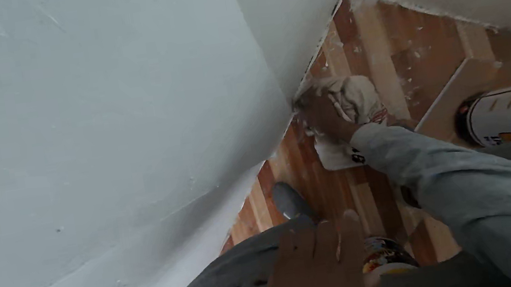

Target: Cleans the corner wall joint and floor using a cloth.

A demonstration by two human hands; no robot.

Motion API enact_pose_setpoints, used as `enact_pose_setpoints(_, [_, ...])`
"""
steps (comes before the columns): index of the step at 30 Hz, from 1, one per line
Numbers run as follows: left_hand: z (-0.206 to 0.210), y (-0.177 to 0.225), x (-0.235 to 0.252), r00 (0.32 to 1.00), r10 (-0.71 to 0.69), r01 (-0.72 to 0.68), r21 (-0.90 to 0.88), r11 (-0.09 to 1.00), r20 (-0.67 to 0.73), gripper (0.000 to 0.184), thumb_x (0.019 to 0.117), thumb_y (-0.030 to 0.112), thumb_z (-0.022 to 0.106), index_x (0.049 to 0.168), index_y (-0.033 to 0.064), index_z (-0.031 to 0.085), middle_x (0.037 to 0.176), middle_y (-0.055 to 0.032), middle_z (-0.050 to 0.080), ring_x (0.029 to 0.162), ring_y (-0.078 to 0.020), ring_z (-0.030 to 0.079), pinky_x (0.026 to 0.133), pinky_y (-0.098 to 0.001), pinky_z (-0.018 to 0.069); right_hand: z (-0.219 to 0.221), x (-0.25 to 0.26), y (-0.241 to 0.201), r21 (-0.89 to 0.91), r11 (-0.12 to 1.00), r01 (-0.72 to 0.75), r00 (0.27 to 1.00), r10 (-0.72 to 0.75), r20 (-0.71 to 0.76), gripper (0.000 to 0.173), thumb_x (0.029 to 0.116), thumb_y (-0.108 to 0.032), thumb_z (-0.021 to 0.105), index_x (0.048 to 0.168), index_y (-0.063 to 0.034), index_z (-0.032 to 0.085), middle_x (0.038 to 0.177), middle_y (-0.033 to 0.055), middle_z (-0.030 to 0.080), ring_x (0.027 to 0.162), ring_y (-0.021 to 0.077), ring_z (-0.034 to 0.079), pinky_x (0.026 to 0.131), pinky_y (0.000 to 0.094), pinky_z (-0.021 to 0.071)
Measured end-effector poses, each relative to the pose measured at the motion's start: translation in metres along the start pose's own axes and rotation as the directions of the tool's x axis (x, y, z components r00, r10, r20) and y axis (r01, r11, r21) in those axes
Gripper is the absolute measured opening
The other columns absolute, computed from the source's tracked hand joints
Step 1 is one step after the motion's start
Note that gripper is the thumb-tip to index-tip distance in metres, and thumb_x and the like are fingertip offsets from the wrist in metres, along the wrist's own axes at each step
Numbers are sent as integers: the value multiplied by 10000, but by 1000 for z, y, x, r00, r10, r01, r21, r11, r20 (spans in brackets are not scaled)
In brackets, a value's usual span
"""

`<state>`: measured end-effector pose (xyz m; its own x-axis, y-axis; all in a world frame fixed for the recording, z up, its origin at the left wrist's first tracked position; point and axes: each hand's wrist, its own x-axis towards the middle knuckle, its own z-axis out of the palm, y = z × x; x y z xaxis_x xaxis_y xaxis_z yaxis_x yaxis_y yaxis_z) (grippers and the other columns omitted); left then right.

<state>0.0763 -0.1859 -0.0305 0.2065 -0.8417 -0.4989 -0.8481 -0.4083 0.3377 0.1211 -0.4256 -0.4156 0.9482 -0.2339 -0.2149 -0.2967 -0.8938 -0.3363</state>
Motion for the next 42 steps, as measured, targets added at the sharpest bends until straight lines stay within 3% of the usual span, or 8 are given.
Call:
enact_pose_setpoints(4, [2,0,3,999,-2,3,56,998,-33,534,1032,424,537,1427,70,594,1239,-152,703,1064,-326,704,871,-485,556,-8,11,19,-8,995,-101,993,101,53,629,868,-294,783,1461,-255,577,1524,171,509,1450,454,389,1117,770,266])
enact_pose_setpoints(7, [1,3,-1,1000,1,-1,27,1000,-8,530,1040,442,519,1421,83,605,1256,-140,705,1060,-328,704,875,-476,557,-6,15,0,50,972,-232,973,231,9,531,933,-274,719,1435,-148,603,1524,218,492,1460,482,359,1133,789,213])
enact_pose_setpoints(11, [0,2,3,1000,5,-5,12,1000,11,522,1029,403,555,1434,77,592,1252,-149,698,1058,-340,703,885,-493,557,9,-9,2,33,999,-18,1000,18,11,563,958,-239,701,1495,-165,547,1539,207,484,1466,468,368,1126,792,227])
enact_pose_setpoints(17, [0,2,0,1000,-3,3,-12,1000,26,514,1039,425,544,1432,98,599,1253,-142,701,1101,-328,690,922,-486,546,-41,25,28,76,928,-364,928,369,-52,510,928,-148,683,1430,-124,600,1516,285,474,1418,551,380,1065,786,318])
enact_pose_setpoints(26, [-1,8,5,998,24,-24,-6,1000,58,507,1062,420,495,1439,94,589,1272,-154,696,1122,-327,688,948,-488,535,-21,30,48,-60,998,-18,998,22,64,620,896,-208,738,1482,-162,542,1486,216,522,1407,474,437,1093,775,290])
enact_pose_setpoints(32, [-1,3,-1,998,-62,61,35,998,30,531,1030,417,551,1442,84,582,1244,-156,702,1089,-334,698,916,-496,549,-62,50,99,110,834,-541,824,552,-127,669,919,-247,694,1497,4,470,1549,356,382,1455,590,296,1095,824,243])
enact_pose_setpoints(38, [-1,9,4,999,21,-20,-14,1000,42,497,1039,403,546,1418,87,607,1248,-156,704,1105,-338,691,923,-500,546,-12,16,21,-55,997,-60,997,63,54,623,905,-218,733,1489,-112,543,1536,227,477,1427,486,400,1081,748,324])
enact_pose_setpoints(42, [3,7,1,999,-19,19,-9,1000,31,504,1036,407,551,1429,94,596,1241,-138,706,1078,-317,699,913,-475,551,-18,43,33,31,969,-246,969,247,-10,573,928,-254,716,1448,-59,573,1543,256,462,1464,511,339,1109,792,245])
